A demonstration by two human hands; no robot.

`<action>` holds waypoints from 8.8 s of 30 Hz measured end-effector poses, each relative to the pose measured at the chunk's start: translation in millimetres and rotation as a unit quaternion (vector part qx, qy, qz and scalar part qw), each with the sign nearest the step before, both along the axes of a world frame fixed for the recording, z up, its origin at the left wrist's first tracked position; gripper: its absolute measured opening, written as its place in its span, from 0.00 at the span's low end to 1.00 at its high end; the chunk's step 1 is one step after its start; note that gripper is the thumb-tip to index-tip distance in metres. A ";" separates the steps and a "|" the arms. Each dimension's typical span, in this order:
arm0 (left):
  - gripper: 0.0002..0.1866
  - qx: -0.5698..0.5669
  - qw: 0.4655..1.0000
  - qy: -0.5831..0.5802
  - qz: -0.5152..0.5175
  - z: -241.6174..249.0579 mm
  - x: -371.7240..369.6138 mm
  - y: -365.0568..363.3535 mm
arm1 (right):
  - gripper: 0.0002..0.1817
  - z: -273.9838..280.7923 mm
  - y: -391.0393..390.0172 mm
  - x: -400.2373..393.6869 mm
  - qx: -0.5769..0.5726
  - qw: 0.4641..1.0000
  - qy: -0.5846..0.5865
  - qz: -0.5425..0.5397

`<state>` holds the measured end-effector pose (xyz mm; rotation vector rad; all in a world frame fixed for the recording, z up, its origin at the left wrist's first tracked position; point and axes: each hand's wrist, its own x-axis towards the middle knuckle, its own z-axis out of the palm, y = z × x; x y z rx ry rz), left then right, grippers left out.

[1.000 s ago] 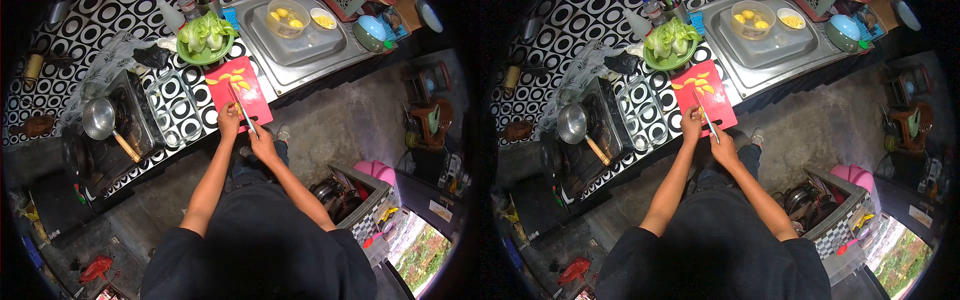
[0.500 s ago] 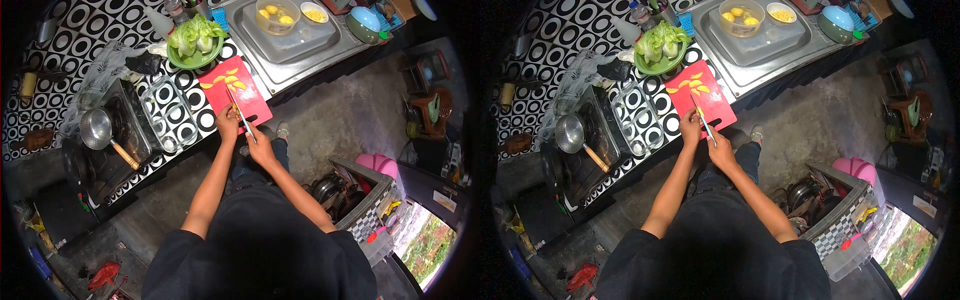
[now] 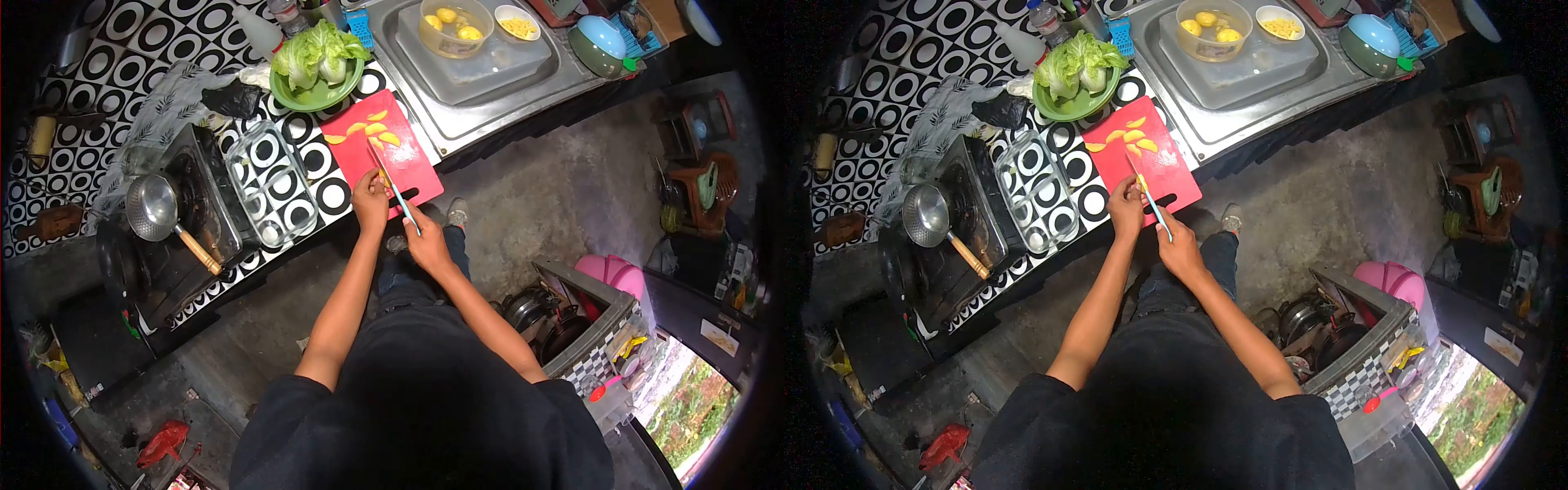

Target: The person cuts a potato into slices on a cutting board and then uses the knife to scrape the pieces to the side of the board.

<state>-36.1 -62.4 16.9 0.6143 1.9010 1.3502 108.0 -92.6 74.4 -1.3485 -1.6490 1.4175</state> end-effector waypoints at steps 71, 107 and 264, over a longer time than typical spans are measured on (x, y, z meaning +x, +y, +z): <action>0.13 0.028 0.975 -0.118 0.187 -3.6 -7.9 44.1 | 0.23 20.3 65.0 14.7 -0.032 0.988 -0.021 0.148; 0.10 0.006 0.983 -0.056 0.176 -12.1 3.2 56.9 | 0.13 18.3 91.3 20.3 -0.046 0.961 -0.111 0.248; 0.13 -0.185 0.972 0.059 0.131 -49.0 -17.1 56.7 | 0.15 -5.2 105.7 0.5 -0.131 0.943 -0.134 0.275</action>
